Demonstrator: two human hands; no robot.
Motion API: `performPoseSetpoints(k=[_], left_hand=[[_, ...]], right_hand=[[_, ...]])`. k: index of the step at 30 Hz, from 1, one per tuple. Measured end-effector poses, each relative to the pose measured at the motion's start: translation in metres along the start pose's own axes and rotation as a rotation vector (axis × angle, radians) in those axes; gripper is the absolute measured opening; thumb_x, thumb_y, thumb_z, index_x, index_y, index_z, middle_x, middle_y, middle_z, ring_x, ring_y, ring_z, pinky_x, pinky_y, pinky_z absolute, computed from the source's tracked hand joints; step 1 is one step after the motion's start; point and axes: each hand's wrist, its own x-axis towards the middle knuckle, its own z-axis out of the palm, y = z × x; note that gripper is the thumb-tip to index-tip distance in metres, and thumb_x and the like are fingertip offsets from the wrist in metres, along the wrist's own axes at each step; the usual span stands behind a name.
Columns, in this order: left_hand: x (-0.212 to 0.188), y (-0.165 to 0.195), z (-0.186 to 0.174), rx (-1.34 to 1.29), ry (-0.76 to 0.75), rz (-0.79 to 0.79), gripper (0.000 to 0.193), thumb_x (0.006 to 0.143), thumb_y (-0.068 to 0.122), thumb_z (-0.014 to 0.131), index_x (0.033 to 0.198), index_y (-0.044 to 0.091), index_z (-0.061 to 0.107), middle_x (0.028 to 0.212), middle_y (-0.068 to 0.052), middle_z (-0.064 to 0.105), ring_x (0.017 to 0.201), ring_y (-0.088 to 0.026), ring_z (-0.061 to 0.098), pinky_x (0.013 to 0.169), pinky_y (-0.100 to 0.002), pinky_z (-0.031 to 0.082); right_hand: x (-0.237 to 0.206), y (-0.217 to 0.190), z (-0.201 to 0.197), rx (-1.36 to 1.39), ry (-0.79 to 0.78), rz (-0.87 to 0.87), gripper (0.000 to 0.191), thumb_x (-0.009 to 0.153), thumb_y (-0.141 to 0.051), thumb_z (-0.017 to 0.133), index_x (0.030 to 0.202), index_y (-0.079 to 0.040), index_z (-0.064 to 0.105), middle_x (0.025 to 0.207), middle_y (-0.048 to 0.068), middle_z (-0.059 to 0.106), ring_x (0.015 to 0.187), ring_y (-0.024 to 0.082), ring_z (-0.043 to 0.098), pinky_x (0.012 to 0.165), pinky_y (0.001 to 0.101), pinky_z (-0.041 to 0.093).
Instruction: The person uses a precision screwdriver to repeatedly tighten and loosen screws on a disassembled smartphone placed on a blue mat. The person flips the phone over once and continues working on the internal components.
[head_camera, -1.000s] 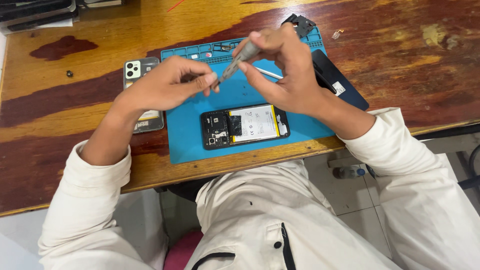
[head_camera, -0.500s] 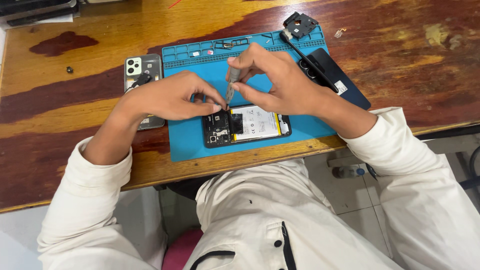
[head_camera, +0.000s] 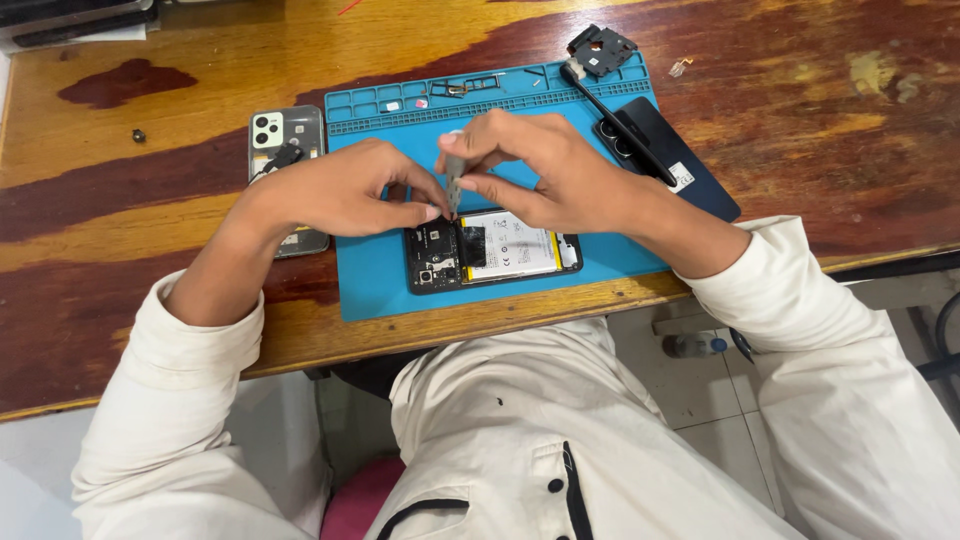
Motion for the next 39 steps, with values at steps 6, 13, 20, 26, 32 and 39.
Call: performPoseSetpoints(k=[6, 13, 20, 26, 32, 39], left_hand=[[-0.001, 0.003, 0.0, 0.011, 0.012, 0.002, 0.025, 0.089, 0.019, 0.067, 0.108, 0.007, 0.078, 0.1, -0.006, 0.081, 0.082, -0.017, 0.073, 0.07, -0.034, 0.054], [0.006, 0.006, 0.007, 0.143, 0.345, -0.06, 0.026, 0.085, 0.005, 0.068, 0.111, 0.006, 0.073, 0.088, -0.016, 0.071, 0.069, -0.031, 0.065, 0.065, -0.042, 0.049], [0.029, -0.01, 0.026, 0.273, 0.49, 0.198, 0.027, 0.073, 0.0, 0.073, 0.099, 0.006, 0.069, 0.095, -0.011, 0.065, 0.091, -0.034, 0.064, 0.077, -0.044, 0.051], [0.045, -0.009, 0.034, 0.22, 0.53, 0.166, 0.019, 0.088, 0.022, 0.079, 0.1, 0.009, 0.071, 0.097, -0.006, 0.068, 0.088, -0.032, 0.066, 0.072, -0.044, 0.051], [0.048, -0.006, 0.034, 0.183, 0.491, 0.087, 0.02, 0.091, 0.027, 0.078, 0.106, 0.014, 0.074, 0.097, -0.004, 0.069, 0.086, -0.031, 0.068, 0.072, -0.044, 0.052], [0.047, -0.024, 0.037, 0.281, 0.546, 0.227, 0.023, 0.083, 0.007, 0.072, 0.105, 0.003, 0.065, 0.099, -0.01, 0.063, 0.086, -0.033, 0.066, 0.072, -0.041, 0.052]], right_hand=[[0.001, 0.001, 0.005, -0.034, 0.002, -0.022, 0.03, 0.102, 0.001, 0.074, 0.126, 0.0, 0.056, 0.117, 0.013, 0.069, 0.11, 0.027, 0.073, 0.096, 0.0366, 0.061], [0.005, -0.006, -0.011, 0.138, -0.137, 0.055, 0.033, 0.112, -0.015, 0.063, 0.142, -0.005, 0.055, 0.14, 0.013, 0.064, 0.136, 0.027, 0.061, 0.118, 0.0414, 0.047], [0.007, -0.008, -0.015, 0.11, -0.184, -0.011, 0.036, 0.111, -0.02, 0.062, 0.144, -0.008, 0.056, 0.138, 0.012, 0.061, 0.131, 0.028, 0.056, 0.118, 0.0414, 0.041], [0.005, -0.005, -0.013, 0.124, -0.183, 0.068, 0.039, 0.106, -0.018, 0.068, 0.142, -0.008, 0.059, 0.125, 0.009, 0.064, 0.117, 0.022, 0.061, 0.108, 0.039, 0.046], [0.004, -0.006, -0.009, 0.169, -0.164, 0.082, 0.037, 0.103, -0.011, 0.072, 0.137, -0.005, 0.06, 0.123, 0.008, 0.067, 0.115, 0.023, 0.063, 0.103, 0.0376, 0.051], [0.004, -0.005, 0.005, 0.024, -0.008, -0.02, 0.032, 0.101, 0.001, 0.075, 0.128, -0.003, 0.058, 0.117, 0.011, 0.071, 0.111, 0.026, 0.073, 0.097, 0.0353, 0.059]])
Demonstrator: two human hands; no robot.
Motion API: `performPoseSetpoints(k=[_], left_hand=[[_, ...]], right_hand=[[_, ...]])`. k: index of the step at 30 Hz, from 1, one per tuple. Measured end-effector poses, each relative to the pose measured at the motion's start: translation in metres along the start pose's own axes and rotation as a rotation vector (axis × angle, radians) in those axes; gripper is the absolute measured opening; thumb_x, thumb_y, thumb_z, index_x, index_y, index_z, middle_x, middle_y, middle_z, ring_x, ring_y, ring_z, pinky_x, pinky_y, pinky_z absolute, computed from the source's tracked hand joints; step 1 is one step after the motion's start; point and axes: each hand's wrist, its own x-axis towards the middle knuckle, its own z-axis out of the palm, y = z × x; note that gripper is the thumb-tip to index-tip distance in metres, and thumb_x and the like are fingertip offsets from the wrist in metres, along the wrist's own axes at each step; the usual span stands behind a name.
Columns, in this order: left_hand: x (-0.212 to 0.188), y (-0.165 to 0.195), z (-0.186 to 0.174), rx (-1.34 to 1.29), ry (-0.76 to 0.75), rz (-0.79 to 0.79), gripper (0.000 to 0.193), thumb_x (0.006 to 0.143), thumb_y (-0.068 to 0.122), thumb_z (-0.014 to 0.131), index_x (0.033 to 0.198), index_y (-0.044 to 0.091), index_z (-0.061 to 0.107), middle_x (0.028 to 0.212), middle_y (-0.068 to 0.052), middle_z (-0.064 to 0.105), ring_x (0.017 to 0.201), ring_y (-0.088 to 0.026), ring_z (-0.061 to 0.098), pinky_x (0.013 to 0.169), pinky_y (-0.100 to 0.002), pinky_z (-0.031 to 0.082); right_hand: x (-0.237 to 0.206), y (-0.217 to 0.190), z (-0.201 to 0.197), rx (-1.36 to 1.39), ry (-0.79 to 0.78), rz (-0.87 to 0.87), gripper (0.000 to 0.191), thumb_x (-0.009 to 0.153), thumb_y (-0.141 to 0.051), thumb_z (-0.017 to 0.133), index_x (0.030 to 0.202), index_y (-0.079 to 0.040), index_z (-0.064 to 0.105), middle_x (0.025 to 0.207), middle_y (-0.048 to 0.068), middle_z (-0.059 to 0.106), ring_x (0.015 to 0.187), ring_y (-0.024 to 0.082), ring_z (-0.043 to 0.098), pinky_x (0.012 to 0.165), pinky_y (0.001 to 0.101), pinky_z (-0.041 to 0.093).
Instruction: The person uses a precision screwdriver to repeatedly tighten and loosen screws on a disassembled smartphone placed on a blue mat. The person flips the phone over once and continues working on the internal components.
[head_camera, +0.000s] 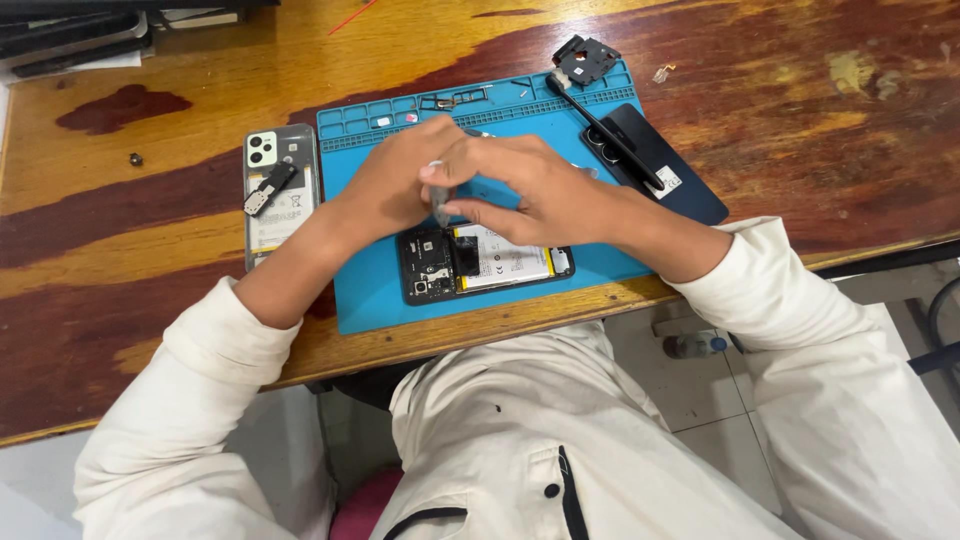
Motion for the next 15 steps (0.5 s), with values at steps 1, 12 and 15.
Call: performPoseSetpoints(k=[1, 12, 15], left_hand=[[-0.001, -0.004, 0.0, -0.121, 0.01, -0.048, 0.016, 0.091, 0.008, 0.068, 0.105, 0.002, 0.064, 0.1, -0.009, 0.063, 0.082, -0.028, 0.065, 0.069, -0.037, 0.053], [-0.011, -0.006, -0.029, -0.809, 0.082, -0.51, 0.019, 0.108, 0.024, 0.06, 0.103, 0.006, 0.063, 0.09, 0.004, 0.061, 0.07, -0.003, 0.051, 0.064, -0.02, 0.046], [-0.009, 0.003, -0.034, -0.869, 0.092, -0.532, 0.02, 0.108, 0.025, 0.059, 0.102, 0.007, 0.062, 0.092, 0.005, 0.06, 0.071, -0.003, 0.05, 0.063, -0.02, 0.045]], right_hand=[[0.0, 0.0, 0.001, -0.029, 0.031, -0.012, 0.033, 0.1, 0.003, 0.075, 0.128, -0.002, 0.058, 0.116, 0.012, 0.072, 0.109, 0.027, 0.074, 0.096, 0.0349, 0.06], [-0.005, 0.013, -0.018, -0.147, 0.408, -0.125, 0.052, 0.113, 0.016, 0.064, 0.148, -0.009, 0.036, 0.118, 0.02, 0.065, 0.115, 0.027, 0.071, 0.099, 0.0331, 0.061], [-0.006, 0.014, -0.016, -0.178, 0.459, -0.128, 0.052, 0.112, 0.018, 0.063, 0.146, -0.009, 0.035, 0.122, 0.023, 0.063, 0.114, 0.026, 0.071, 0.1, 0.0334, 0.061]])
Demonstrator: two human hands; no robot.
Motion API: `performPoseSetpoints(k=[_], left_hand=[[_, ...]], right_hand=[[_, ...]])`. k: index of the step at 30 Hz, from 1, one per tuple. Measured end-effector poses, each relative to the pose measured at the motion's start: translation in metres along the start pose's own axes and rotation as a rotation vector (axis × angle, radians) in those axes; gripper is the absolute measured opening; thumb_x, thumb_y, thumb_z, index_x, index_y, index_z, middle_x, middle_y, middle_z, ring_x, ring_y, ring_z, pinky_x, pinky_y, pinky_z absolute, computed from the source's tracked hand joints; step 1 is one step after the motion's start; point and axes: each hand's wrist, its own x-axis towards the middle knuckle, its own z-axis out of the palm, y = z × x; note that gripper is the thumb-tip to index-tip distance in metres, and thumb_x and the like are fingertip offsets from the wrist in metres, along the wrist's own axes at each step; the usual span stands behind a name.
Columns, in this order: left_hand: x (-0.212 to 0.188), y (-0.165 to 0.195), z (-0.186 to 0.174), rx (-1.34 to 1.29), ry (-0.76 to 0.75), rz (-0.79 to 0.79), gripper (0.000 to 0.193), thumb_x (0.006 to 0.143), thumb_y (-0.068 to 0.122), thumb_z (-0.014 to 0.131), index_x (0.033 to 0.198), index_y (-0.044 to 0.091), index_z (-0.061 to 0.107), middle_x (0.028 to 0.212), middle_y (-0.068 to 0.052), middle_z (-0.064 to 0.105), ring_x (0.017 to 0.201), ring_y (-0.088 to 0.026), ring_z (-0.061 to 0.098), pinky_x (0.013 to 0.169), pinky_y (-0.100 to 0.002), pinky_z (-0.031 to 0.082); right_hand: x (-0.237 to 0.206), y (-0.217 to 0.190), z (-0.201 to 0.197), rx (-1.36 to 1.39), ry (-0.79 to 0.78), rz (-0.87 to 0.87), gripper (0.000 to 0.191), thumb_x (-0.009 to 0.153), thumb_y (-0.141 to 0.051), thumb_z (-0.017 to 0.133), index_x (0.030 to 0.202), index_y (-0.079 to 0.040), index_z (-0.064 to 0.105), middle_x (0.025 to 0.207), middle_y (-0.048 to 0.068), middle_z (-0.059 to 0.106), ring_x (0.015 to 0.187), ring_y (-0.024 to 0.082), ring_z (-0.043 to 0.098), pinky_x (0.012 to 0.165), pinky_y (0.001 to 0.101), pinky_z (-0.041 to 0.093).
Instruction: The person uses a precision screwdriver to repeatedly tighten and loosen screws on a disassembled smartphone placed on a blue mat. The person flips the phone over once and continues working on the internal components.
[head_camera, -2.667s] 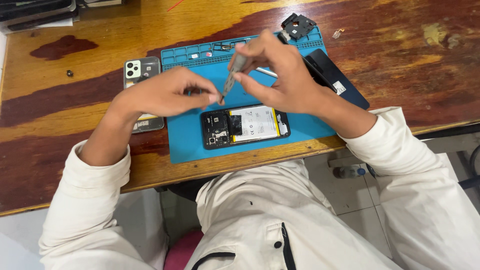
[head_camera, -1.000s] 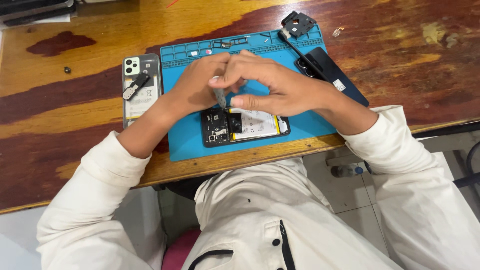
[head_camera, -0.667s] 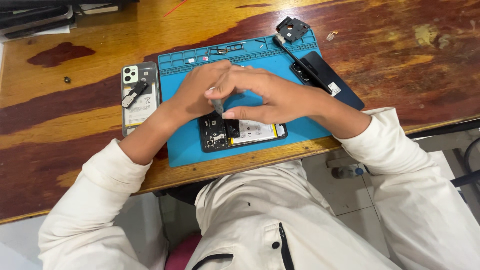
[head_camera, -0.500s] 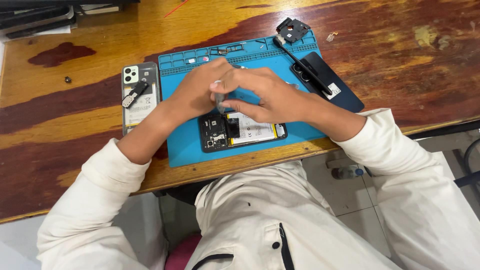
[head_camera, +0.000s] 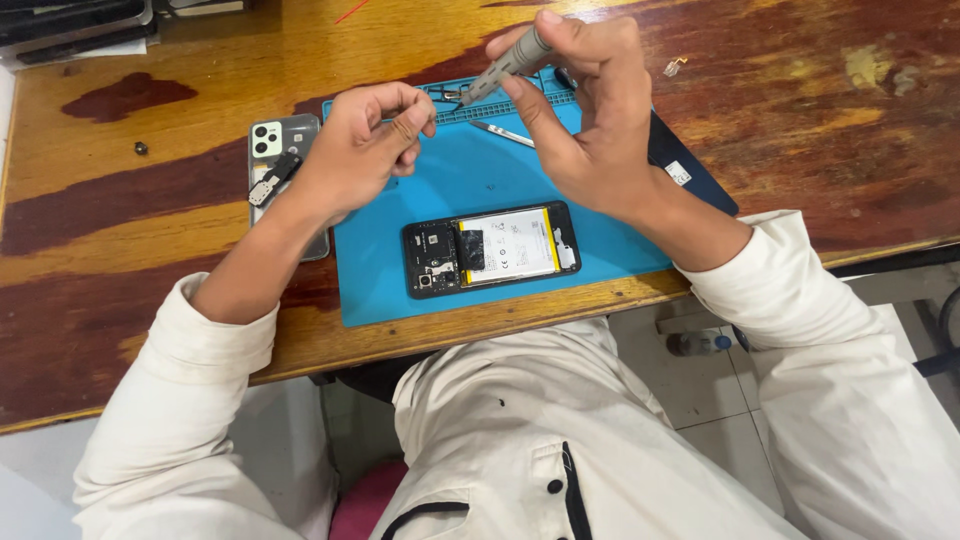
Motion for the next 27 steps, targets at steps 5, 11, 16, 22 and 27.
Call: performPoseSetpoints(k=[5, 11, 16, 22, 27], left_hand=[[-0.0011, 0.0049, 0.0063, -0.119, 0.017, -0.041, 0.027, 0.11, 0.029, 0.055, 0.095, 0.007, 0.061, 0.085, 0.004, 0.055, 0.069, -0.004, 0.047, 0.06, -0.021, 0.043], [-0.0013, 0.0044, 0.0071, -0.272, 0.013, -0.086, 0.029, 0.109, 0.029, 0.056, 0.094, 0.006, 0.061, 0.084, 0.003, 0.054, 0.067, -0.005, 0.044, 0.057, -0.021, 0.038], [-0.001, 0.0061, 0.0079, -0.238, 0.018, -0.117, 0.03, 0.109, 0.031, 0.055, 0.092, 0.007, 0.061, 0.083, 0.003, 0.054, 0.066, -0.004, 0.044, 0.056, -0.02, 0.038], [-0.0015, 0.0068, 0.0084, -0.249, 0.005, -0.123, 0.031, 0.109, 0.033, 0.055, 0.092, 0.007, 0.06, 0.083, 0.003, 0.053, 0.067, -0.004, 0.044, 0.057, -0.02, 0.038], [-0.002, 0.007, 0.0083, -0.264, 0.001, -0.134, 0.031, 0.108, 0.033, 0.056, 0.092, 0.007, 0.06, 0.082, 0.003, 0.053, 0.067, -0.004, 0.044, 0.057, -0.02, 0.038]], right_hand=[[0.0009, 0.0, 0.0011, -0.02, -0.013, -0.068, 0.054, 0.108, 0.019, 0.067, 0.141, -0.008, 0.035, 0.123, 0.022, 0.064, 0.11, 0.027, 0.072, 0.096, 0.0336, 0.061], [0.0005, -0.0018, 0.0022, -0.065, -0.021, -0.093, 0.051, 0.106, 0.018, 0.07, 0.135, -0.006, 0.035, 0.128, 0.026, 0.066, 0.104, 0.025, 0.074, 0.088, 0.0308, 0.063], [0.0013, -0.0014, 0.0011, -0.088, -0.021, -0.097, 0.049, 0.106, 0.017, 0.07, 0.133, -0.005, 0.036, 0.128, 0.025, 0.067, 0.103, 0.024, 0.074, 0.086, 0.0298, 0.062], [0.0011, -0.0023, 0.0009, -0.076, -0.02, -0.086, 0.05, 0.106, 0.018, 0.07, 0.134, -0.005, 0.036, 0.128, 0.025, 0.067, 0.103, 0.024, 0.075, 0.085, 0.0299, 0.063], [0.0012, -0.0014, 0.0013, -0.06, -0.025, -0.084, 0.051, 0.107, 0.018, 0.07, 0.136, -0.007, 0.035, 0.128, 0.025, 0.066, 0.105, 0.025, 0.075, 0.087, 0.0309, 0.063]])
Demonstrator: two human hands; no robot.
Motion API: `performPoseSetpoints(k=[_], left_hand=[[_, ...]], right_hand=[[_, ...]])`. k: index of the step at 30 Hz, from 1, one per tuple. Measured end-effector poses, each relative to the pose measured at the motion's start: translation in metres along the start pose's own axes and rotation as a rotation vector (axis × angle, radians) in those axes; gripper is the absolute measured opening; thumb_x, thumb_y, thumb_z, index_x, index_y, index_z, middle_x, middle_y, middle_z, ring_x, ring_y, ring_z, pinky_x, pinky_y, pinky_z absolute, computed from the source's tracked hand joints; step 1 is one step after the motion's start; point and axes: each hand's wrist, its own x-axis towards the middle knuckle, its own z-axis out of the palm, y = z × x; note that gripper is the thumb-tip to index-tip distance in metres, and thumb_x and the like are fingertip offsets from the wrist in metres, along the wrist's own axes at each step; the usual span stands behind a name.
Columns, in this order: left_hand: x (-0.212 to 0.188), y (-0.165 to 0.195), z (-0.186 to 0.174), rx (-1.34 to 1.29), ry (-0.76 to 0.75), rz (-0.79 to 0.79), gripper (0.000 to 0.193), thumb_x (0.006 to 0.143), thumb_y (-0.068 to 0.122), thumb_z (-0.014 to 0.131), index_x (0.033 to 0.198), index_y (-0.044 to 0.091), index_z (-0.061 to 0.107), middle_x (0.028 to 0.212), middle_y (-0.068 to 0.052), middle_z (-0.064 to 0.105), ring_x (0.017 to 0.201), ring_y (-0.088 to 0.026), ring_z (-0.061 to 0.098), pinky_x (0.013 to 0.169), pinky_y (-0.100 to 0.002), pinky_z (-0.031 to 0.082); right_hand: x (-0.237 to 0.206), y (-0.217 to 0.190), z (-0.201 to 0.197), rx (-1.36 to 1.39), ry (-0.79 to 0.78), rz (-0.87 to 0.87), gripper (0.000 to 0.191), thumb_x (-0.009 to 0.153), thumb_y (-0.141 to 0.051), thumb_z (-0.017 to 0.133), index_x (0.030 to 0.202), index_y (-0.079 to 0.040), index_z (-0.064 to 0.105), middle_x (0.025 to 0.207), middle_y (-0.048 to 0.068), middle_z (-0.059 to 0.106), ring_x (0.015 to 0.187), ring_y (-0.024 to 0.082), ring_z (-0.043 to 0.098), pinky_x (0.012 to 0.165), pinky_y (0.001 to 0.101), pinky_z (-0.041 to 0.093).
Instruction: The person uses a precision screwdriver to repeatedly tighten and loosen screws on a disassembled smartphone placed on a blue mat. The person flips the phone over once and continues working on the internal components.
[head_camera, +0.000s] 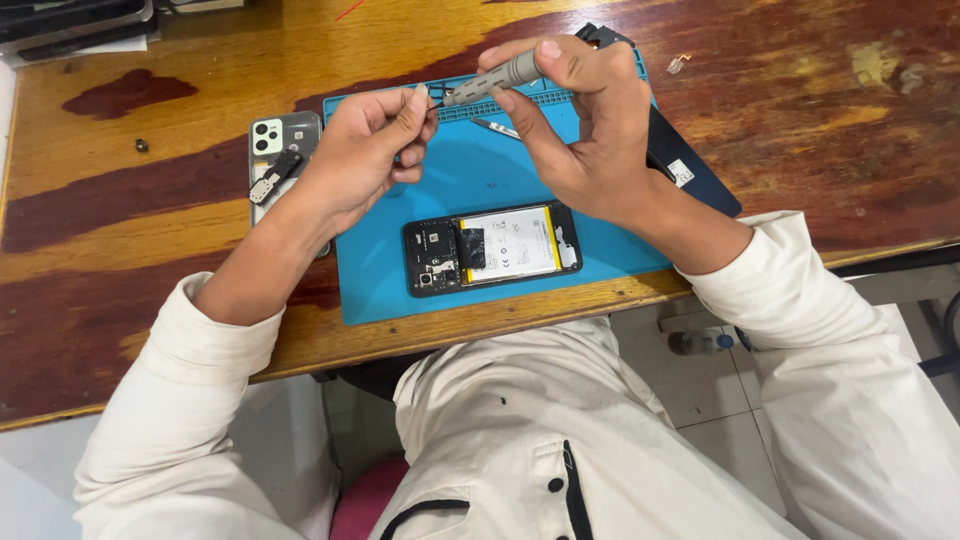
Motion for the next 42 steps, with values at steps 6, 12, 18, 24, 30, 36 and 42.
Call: performPoseSetpoints(k=[6, 12, 18, 24, 30, 36, 42], left_hand=[[0.0, 0.0, -0.001, 0.008, 0.001, 0.013, 0.029, 0.109, 0.031, 0.056, 0.095, 0.006, 0.061, 0.083, 0.003, 0.053, 0.067, -0.004, 0.044, 0.055, -0.02, 0.037], [0.0, 0.0, 0.001, 0.043, 0.014, 0.021, 0.028, 0.108, 0.031, 0.057, 0.099, 0.005, 0.063, 0.084, 0.003, 0.054, 0.066, -0.004, 0.044, 0.054, -0.019, 0.036], [-0.008, 0.014, -0.004, 0.387, -0.001, 0.054, 0.027, 0.104, 0.032, 0.064, 0.101, 0.005, 0.068, 0.085, 0.003, 0.063, 0.068, -0.004, 0.05, 0.059, -0.02, 0.043], [-0.035, 0.04, -0.016, 0.708, -0.435, 0.181, 0.028, 0.103, 0.027, 0.07, 0.114, 0.003, 0.075, 0.097, -0.001, 0.074, 0.09, -0.007, 0.065, 0.08, -0.023, 0.054], [-0.042, 0.047, 0.002, 0.826, -0.768, -0.007, 0.038, 0.091, 0.033, 0.071, 0.118, 0.006, 0.076, 0.099, 0.002, 0.078, 0.076, -0.009, 0.057, 0.064, -0.025, 0.051], [-0.045, 0.04, 0.014, 0.981, -0.768, -0.153, 0.04, 0.087, 0.037, 0.071, 0.115, 0.008, 0.077, 0.083, -0.002, 0.076, 0.066, -0.012, 0.058, 0.057, -0.03, 0.048], [-0.044, 0.034, 0.015, 0.987, -0.799, -0.081, 0.04, 0.089, 0.038, 0.071, 0.115, 0.007, 0.077, 0.081, -0.005, 0.074, 0.066, -0.014, 0.059, 0.058, -0.031, 0.048]], right_hand=[[-0.002, 0.0, 0.0, 0.006, 0.006, 0.007, 0.051, 0.107, 0.018, 0.069, 0.137, -0.006, 0.036, 0.129, 0.026, 0.066, 0.105, 0.025, 0.075, 0.088, 0.0313, 0.063], [0.001, -0.001, 0.0, -0.014, 0.006, 0.008, 0.05, 0.107, 0.018, 0.07, 0.135, -0.006, 0.036, 0.127, 0.026, 0.067, 0.102, 0.025, 0.075, 0.086, 0.0303, 0.062], [0.004, -0.005, -0.004, 0.088, -0.015, 0.036, 0.048, 0.108, 0.019, 0.065, 0.138, -0.004, 0.036, 0.119, 0.021, 0.062, 0.111, 0.025, 0.072, 0.095, 0.0355, 0.062], [-0.005, -0.018, -0.006, 0.379, -0.112, 0.293, 0.037, 0.117, 0.015, 0.065, 0.137, -0.003, 0.04, 0.123, 0.019, 0.063, 0.119, 0.024, 0.066, 0.104, 0.0378, 0.058], [0.001, -0.023, -0.009, 0.548, -0.39, 0.266, 0.039, 0.109, 0.008, 0.068, 0.136, -0.004, 0.042, 0.111, 0.013, 0.064, 0.114, 0.022, 0.071, 0.101, 0.0374, 0.059], [0.004, -0.029, -0.005, 0.433, -0.519, 0.206, 0.033, 0.106, 0.003, 0.071, 0.129, -0.003, 0.048, 0.112, 0.013, 0.069, 0.111, 0.023, 0.075, 0.096, 0.0339, 0.061], [0.004, -0.03, -0.002, 0.268, -0.54, 0.156, 0.031, 0.098, -0.003, 0.077, 0.119, -0.002, 0.053, 0.115, 0.014, 0.071, 0.109, 0.029, 0.075, 0.093, 0.0352, 0.059]])
